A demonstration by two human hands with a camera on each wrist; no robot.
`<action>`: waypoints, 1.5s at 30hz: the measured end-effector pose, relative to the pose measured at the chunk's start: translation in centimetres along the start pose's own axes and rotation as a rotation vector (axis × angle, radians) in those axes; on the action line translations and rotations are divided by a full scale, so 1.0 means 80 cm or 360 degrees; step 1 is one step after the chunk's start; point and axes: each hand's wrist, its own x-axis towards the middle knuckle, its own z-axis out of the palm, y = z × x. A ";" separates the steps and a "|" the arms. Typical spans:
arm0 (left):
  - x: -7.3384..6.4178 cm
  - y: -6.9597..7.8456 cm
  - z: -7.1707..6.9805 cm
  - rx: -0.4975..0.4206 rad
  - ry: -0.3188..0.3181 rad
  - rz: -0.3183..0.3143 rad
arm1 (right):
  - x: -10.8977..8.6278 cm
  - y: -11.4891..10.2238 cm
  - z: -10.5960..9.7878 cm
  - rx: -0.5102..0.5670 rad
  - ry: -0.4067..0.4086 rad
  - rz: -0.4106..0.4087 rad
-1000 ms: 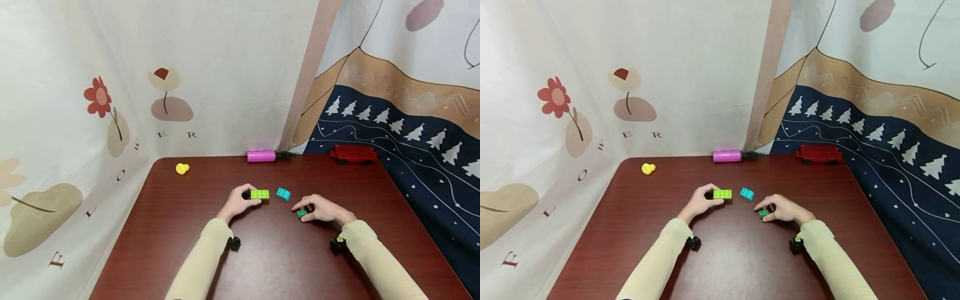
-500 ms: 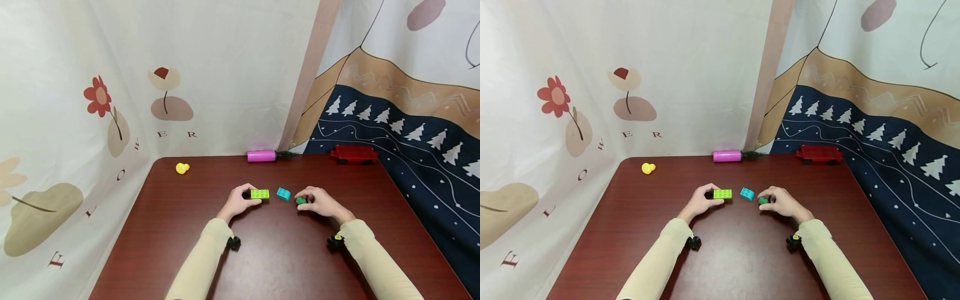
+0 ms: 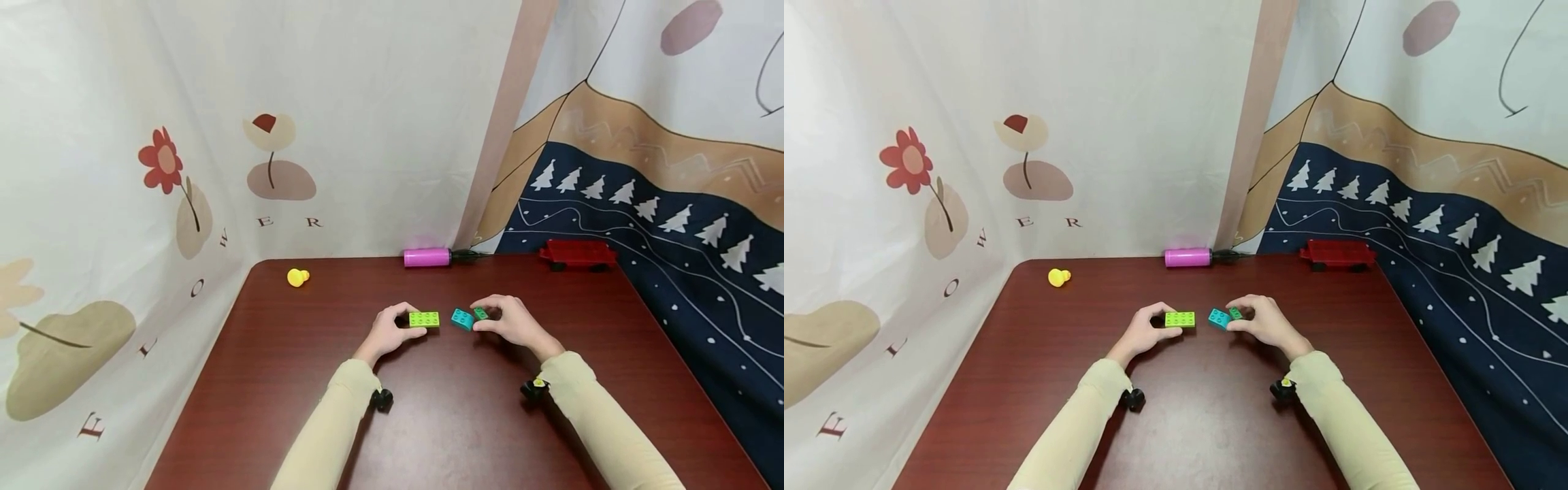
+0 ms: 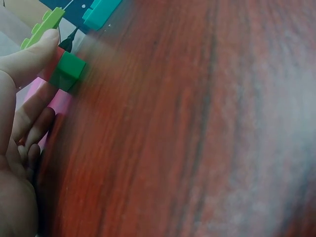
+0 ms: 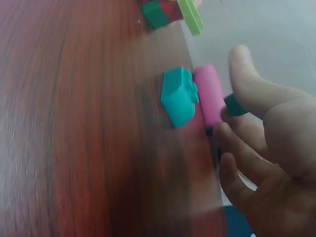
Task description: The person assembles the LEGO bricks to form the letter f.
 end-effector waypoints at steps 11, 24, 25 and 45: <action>-0.004 0.000 0.001 0.0027 0.0024 0.0000 | 0.018 -0.022 0.025 0.0087 0.0124 -0.0126; -0.003 0.003 -0.001 0.0008 0.0012 0.0007 | 0.045 -0.050 0.062 0.0178 0.0114 -0.0162; -0.003 0.003 0.000 0.0006 0.0012 0.0006 | 0.046 -0.052 0.065 0.0196 0.0110 -0.0161; -0.001 0.001 0.001 -0.0009 0.0038 0.0015 | 0.063 -0.067 0.099 0.0240 0.0049 -0.0174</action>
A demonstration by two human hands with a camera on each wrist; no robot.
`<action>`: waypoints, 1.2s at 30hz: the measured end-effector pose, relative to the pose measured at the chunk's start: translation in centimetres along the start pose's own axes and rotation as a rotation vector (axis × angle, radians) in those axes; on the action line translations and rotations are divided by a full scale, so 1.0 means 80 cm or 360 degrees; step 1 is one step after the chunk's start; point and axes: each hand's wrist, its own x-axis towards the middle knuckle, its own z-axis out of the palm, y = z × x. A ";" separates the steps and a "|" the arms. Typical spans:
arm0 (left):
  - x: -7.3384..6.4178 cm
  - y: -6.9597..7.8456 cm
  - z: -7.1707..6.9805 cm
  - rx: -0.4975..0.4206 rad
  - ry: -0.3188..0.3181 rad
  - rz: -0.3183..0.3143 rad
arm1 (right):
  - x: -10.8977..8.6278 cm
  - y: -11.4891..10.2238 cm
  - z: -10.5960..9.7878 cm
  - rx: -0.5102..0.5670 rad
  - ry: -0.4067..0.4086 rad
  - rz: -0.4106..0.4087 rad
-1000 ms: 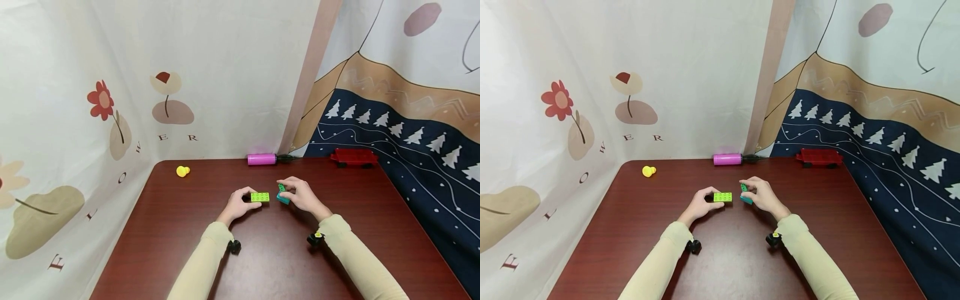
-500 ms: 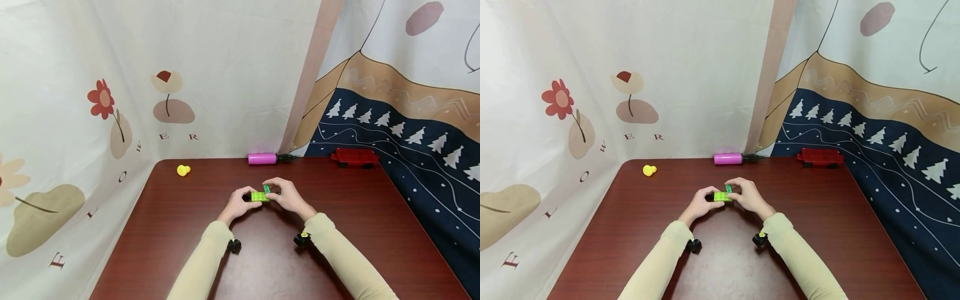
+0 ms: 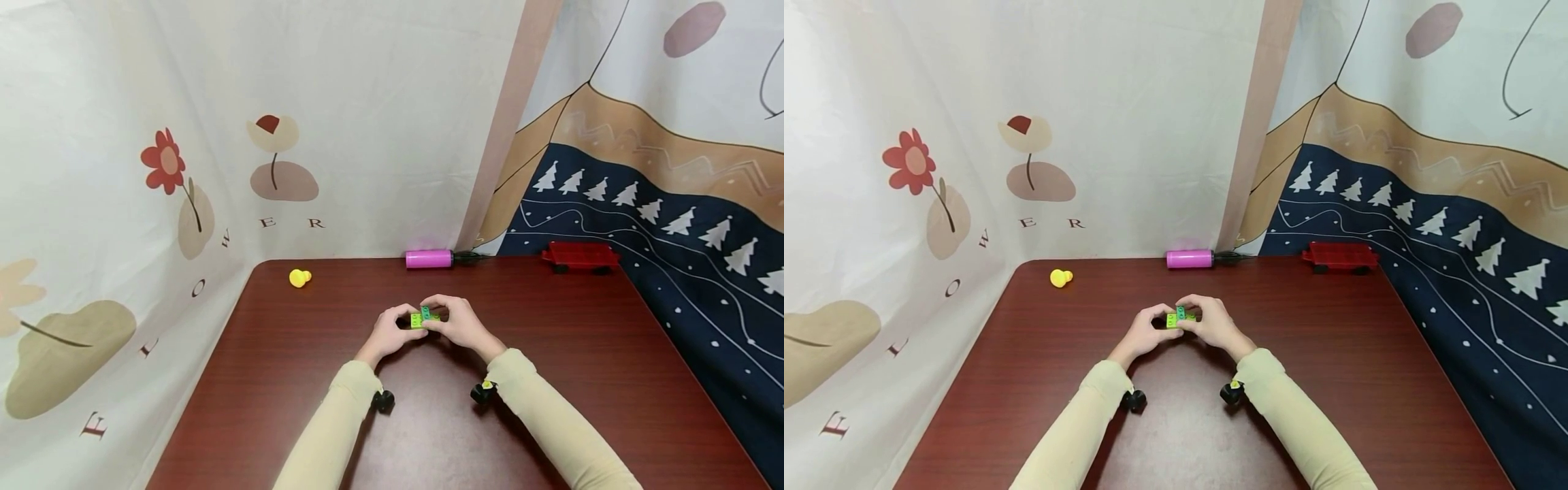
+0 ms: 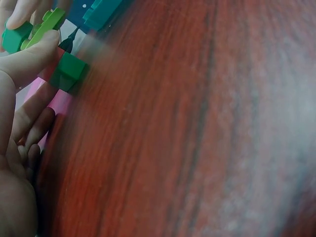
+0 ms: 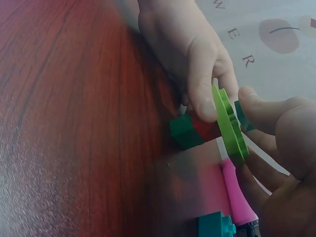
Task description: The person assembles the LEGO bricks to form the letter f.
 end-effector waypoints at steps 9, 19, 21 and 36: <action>0.000 -0.002 0.001 0.0027 0.0004 0.0009 | 0.000 0.004 0.007 0.0037 -0.0004 0.0032; 0.000 -0.001 0.002 0.0008 -0.0004 -0.0010 | -0.006 0.005 0.012 0.0023 0.0041 0.0087; -0.001 -0.001 0.001 0.0004 -0.0006 -0.0012 | -0.007 0.005 0.013 0.0020 0.0063 0.0092; -0.001 0.003 0.001 -0.0026 0.0029 -0.0013 | -0.009 0.009 0.022 -0.0026 0.0173 0.0005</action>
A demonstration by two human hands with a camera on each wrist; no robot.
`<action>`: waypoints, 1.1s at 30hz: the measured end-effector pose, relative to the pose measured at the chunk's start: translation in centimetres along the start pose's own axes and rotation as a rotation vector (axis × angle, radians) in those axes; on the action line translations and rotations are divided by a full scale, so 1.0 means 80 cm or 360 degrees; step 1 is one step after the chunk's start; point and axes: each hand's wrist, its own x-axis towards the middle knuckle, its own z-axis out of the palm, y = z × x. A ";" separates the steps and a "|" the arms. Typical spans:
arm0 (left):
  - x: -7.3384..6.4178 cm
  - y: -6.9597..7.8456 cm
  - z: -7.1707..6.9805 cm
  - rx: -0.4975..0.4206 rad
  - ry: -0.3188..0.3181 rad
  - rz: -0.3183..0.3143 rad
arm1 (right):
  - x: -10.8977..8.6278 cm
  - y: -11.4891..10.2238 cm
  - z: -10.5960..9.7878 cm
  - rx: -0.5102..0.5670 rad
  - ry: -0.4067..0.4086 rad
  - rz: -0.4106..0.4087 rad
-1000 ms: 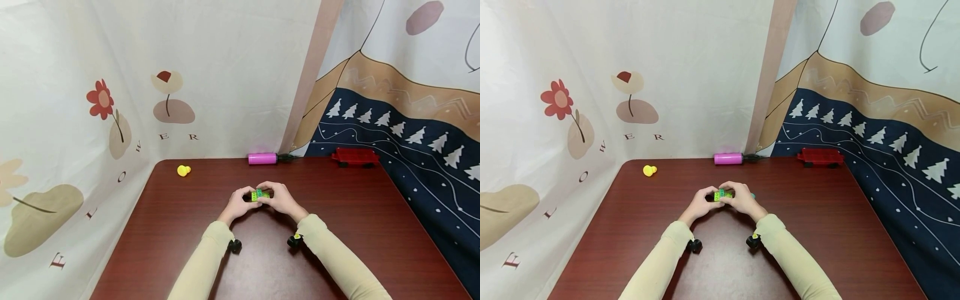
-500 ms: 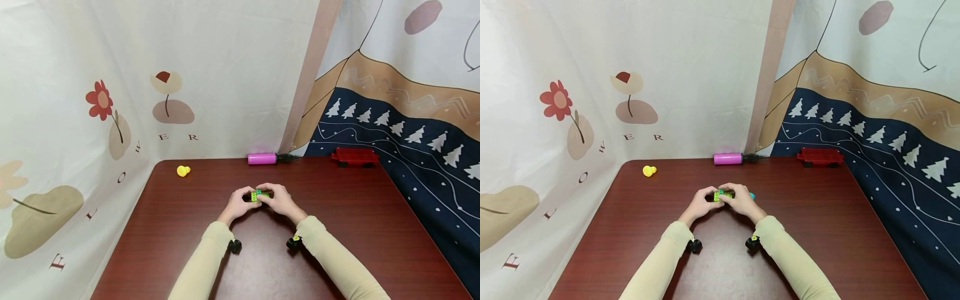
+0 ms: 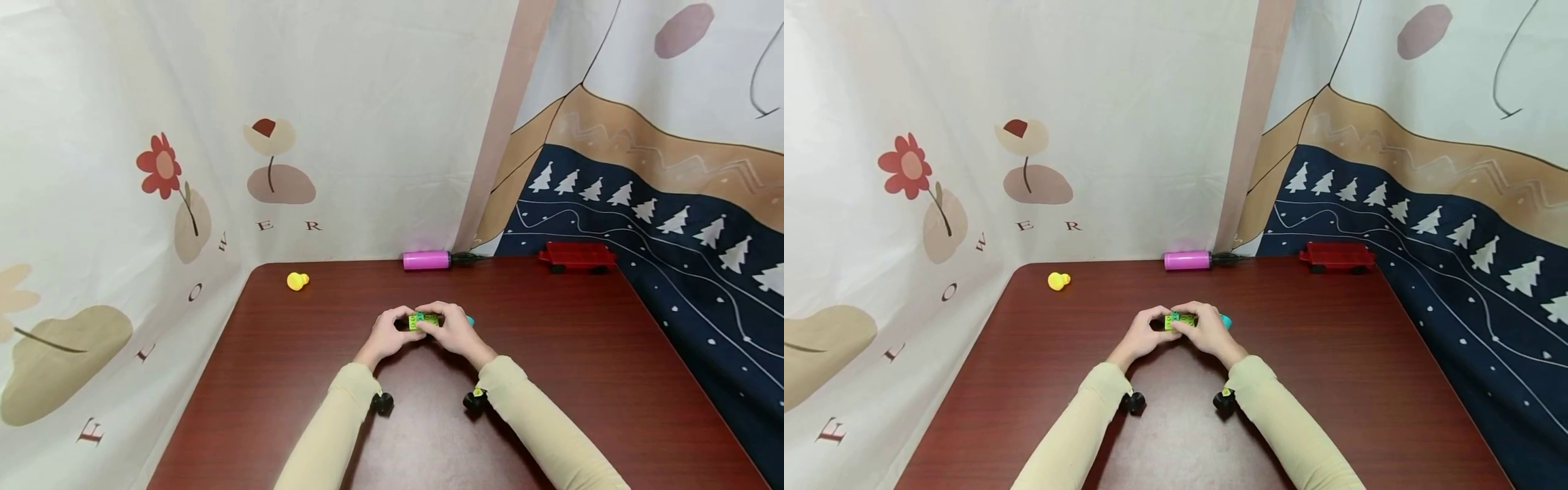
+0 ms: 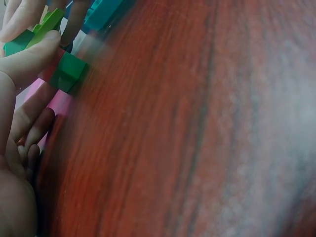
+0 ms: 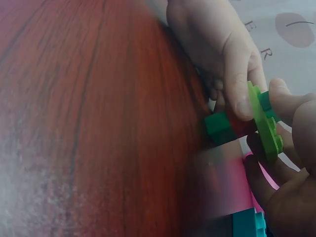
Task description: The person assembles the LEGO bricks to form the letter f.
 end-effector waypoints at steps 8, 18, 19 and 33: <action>-0.002 0.002 -0.004 0.0025 -0.0005 -0.0028 | 0.000 0.001 0.007 -0.0095 0.0059 -0.0156; 0.000 0.003 -0.006 0.0047 -0.0015 -0.0011 | 0.002 0.001 0.011 -0.0077 0.0117 -0.0119; 0.000 0.003 -0.006 0.0043 -0.0016 -0.0009 | 0.002 0.001 0.011 -0.0077 0.0111 -0.0110; -0.002 -0.002 -0.006 0.0088 -0.0075 0.0034 | -0.005 -0.005 0.003 -0.0153 0.0027 0.0014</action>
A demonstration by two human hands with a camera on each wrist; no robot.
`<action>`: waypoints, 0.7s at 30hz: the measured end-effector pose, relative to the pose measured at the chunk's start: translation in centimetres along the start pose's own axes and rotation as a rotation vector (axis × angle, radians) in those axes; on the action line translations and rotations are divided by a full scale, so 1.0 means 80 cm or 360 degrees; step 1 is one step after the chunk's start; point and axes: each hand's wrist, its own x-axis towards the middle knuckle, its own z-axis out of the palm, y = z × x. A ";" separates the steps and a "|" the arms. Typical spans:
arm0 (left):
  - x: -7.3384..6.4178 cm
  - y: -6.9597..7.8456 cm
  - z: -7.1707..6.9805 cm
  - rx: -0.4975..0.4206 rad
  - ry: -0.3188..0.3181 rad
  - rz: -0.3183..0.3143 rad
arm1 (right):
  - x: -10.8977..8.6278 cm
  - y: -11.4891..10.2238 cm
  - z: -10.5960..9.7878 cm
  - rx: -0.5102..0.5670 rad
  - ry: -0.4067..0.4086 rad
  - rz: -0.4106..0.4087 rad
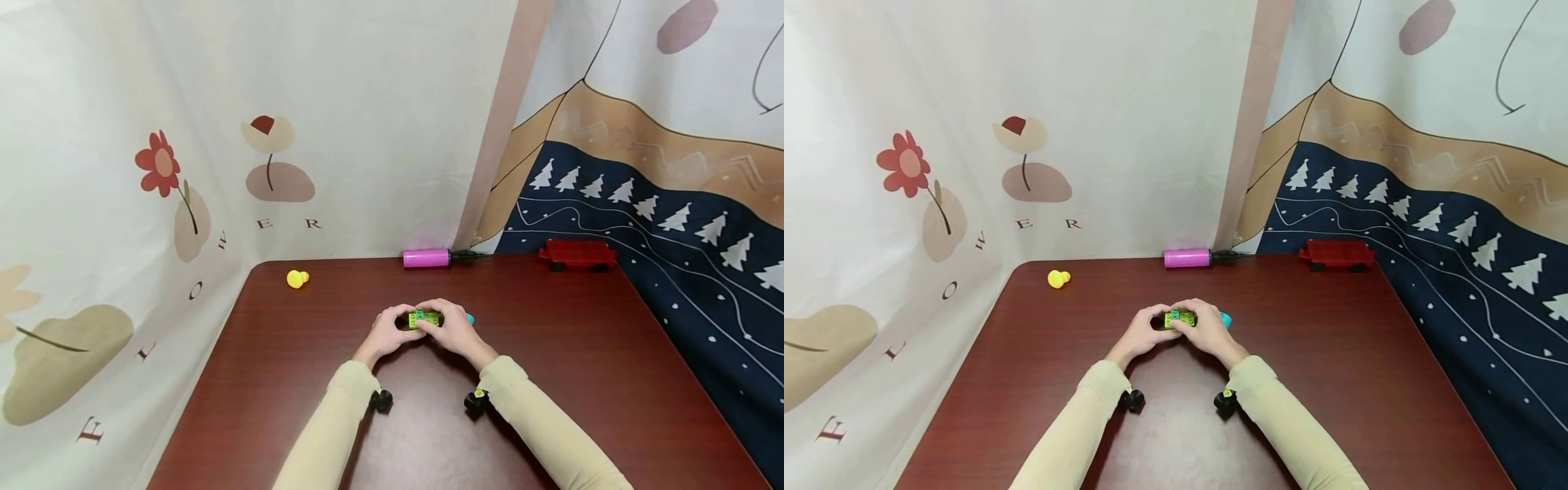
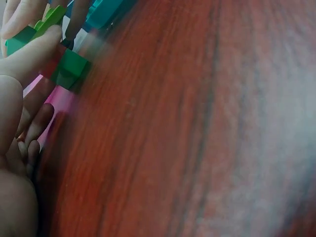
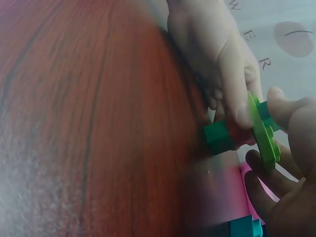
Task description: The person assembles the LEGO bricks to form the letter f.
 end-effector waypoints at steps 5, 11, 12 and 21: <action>0.003 -0.001 -0.001 -0.0174 -0.0019 0.0027 | 0.000 -0.001 -0.001 -0.0005 0.0010 -0.0009; 0.003 -0.002 0.000 -0.0193 -0.0001 0.0058 | 0.001 0.003 -0.006 0.0022 -0.0029 -0.0007; 0.003 -0.002 0.000 -0.0188 0.0002 0.0060 | 0.001 0.003 -0.007 0.0029 -0.0034 -0.0010; -0.001 0.001 0.000 -0.0105 0.0018 0.0033 | 0.000 0.010 -0.041 0.0018 0.0070 -0.0010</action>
